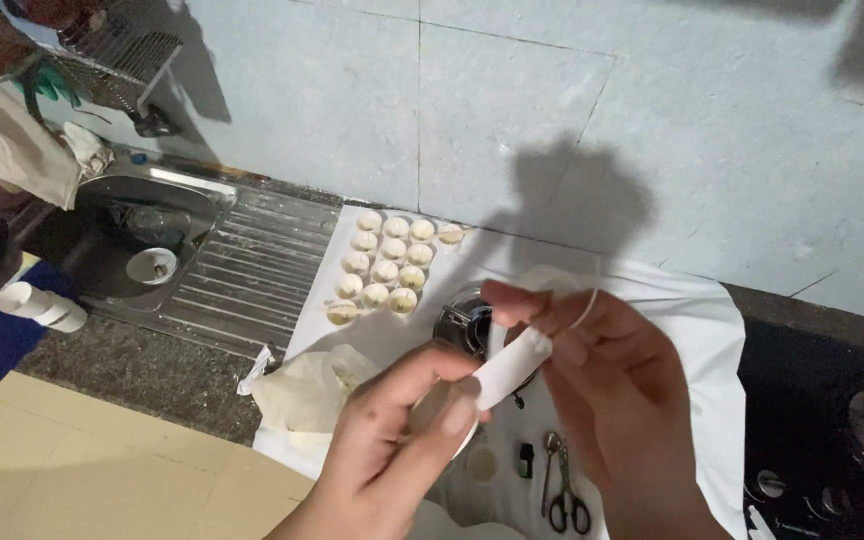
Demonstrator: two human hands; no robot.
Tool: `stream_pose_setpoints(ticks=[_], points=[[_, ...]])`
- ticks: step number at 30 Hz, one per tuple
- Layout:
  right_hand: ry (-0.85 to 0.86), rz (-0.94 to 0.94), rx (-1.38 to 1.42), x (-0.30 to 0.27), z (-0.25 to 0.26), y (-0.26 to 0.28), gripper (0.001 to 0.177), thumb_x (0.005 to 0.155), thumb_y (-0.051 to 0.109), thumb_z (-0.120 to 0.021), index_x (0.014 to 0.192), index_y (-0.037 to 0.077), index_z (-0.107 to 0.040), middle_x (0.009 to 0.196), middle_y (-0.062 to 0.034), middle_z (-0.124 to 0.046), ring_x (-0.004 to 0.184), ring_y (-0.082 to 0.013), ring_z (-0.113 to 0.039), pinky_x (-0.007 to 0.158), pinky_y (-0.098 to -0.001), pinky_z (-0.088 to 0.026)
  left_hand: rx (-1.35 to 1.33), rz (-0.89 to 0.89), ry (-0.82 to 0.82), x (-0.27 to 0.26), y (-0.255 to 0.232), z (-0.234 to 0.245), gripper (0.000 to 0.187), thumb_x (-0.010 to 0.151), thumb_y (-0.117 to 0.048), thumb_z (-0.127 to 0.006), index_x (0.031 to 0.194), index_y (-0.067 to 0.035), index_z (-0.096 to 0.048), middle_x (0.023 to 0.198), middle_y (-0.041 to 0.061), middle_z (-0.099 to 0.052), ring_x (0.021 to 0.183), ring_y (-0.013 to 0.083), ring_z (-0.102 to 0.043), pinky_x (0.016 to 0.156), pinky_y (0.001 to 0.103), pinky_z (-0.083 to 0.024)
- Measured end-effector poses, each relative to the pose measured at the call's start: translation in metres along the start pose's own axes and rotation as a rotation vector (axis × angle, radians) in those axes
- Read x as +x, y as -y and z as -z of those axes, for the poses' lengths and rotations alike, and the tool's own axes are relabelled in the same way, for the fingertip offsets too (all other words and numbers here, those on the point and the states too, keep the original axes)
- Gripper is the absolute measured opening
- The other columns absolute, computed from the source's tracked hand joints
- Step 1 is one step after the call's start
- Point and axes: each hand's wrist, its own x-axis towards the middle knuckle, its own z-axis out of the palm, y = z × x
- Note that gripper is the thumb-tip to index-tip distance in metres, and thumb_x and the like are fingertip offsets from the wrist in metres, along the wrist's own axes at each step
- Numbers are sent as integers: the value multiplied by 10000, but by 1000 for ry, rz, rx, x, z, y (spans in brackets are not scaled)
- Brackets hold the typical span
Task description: Preparing candle molds by cutting wicks to size and placing them into containers, and stirring melting wax on a portable stove.
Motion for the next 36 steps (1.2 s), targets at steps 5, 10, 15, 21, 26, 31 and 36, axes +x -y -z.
stream_pose_setpoints(ticks=[5,10,15,21,26,31,36], points=[[9,-112,288,1,5,4,148,963,186,-697,1030,56,-673,1240,-329,-717,990,-266,-707,930,-398,-492,237,-262,-81,5,-20,-12,202,1010,-195,-529,903,-59,-634,833,32,-617,701,132,-531,624,261,-422],[193,-272,468,-7,18,3,210,972,245,-742,983,88,-604,1256,-302,-690,970,-337,-675,830,-476,-491,267,-304,-229,-4,-38,-19,233,983,-200,-552,818,-68,-649,768,36,-651,705,148,-607,694,265,-471],[329,-213,141,-24,53,0,199,979,252,-737,903,82,-667,1072,-269,-799,834,-308,-716,708,-420,-566,408,-273,-438,-12,-40,-23,244,953,-214,-583,798,-50,-675,732,33,-644,618,109,-511,542,228,-339],[-296,102,-410,-45,37,9,85,745,60,-676,824,34,-658,751,-149,-656,754,-234,-646,567,-269,-479,492,-239,-534,-15,-32,-30,192,912,-165,-617,767,-69,-700,718,10,-660,553,81,-461,496,200,-318],[131,524,-910,-32,11,23,214,775,56,-790,827,251,-720,627,28,-158,600,-153,-126,614,-323,-250,546,-321,-589,-13,-27,-41,184,902,-184,-618,841,-54,-733,790,58,-723,653,122,-666,590,192,-488],[-161,732,-1027,-52,-4,-6,221,797,91,-861,925,185,-708,790,37,-442,689,-103,-372,798,-324,-439,659,-414,-617,-5,-30,-50,207,912,-176,-588,816,-52,-723,771,57,-715,662,138,-686,627,216,-549],[-310,689,-1078,-53,-19,-12,233,809,84,-878,907,186,-693,775,41,-431,689,-89,-386,983,-362,-479,685,-426,-639,-1,-32,-53,216,918,-165,-567,822,-58,-728,766,50,-715,657,151,-657,649,239,-536]])
